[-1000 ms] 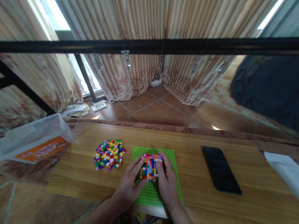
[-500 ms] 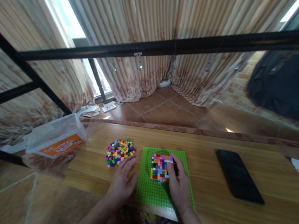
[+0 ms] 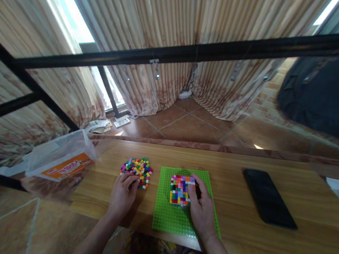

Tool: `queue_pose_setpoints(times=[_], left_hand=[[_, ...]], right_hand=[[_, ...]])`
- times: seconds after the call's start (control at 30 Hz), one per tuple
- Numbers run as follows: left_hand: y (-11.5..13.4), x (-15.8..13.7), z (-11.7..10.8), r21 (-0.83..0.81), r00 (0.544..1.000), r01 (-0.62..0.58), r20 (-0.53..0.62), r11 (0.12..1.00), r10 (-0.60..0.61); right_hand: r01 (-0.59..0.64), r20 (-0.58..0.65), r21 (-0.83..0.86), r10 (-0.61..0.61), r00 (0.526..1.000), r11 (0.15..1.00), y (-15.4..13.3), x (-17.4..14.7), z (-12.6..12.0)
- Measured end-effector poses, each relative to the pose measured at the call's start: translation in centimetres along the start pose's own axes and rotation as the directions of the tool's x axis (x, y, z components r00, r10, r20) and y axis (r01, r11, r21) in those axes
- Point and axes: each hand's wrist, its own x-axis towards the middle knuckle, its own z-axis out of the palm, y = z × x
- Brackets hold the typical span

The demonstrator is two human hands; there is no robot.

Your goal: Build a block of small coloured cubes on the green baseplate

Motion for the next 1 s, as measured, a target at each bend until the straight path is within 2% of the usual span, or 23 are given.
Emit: queue_pose_setpoints(times=[0.1, 0.2, 0.33, 0.47, 0.73, 1.0], left_hand=[[0.4, 0.3, 0.0, 0.009, 1.000, 0.010, 0.002, 1.000, -0.010], [1.5, 0.3, -0.4, -0.060, 0.999, 0.037, 0.007, 0.998, -0.036], [4.4, 0.2, -0.5, -0.261, 0.994, 0.074, 0.101, 0.963, -0.049], [6.9, 0.6, 0.4, -0.364, 0.980, 0.067, 0.198, 0.929, 0.007], [8.7, 3.1, 2.8, -0.374, 0.983, -0.009, 0.169, 0.927, 0.077], [9.5, 3.4, 3.5, -0.314, 0.975, -0.037, 0.196, 0.949, 0.103]], right_hand=[[0.007, 0.003, 0.001, -0.007, 1.000, 1.000, 0.1, 0.0, 0.1], [0.009, -0.001, -0.001, -0.009, 1.000, 1.000, 0.3, 0.1, 0.1], [0.011, 0.000, 0.003, -0.011, 1.000, 1.000, 0.3, 0.1, 0.1], [0.014, 0.000, 0.001, -0.014, 1.000, 1.000, 0.2, 0.2, 0.1], [0.036, 0.002, 0.017, -0.036, 0.999, 0.999, 0.2, 0.2, 0.3], [0.045, 0.002, 0.011, -0.045, 0.999, 0.999, 0.1, 0.2, 0.3]])
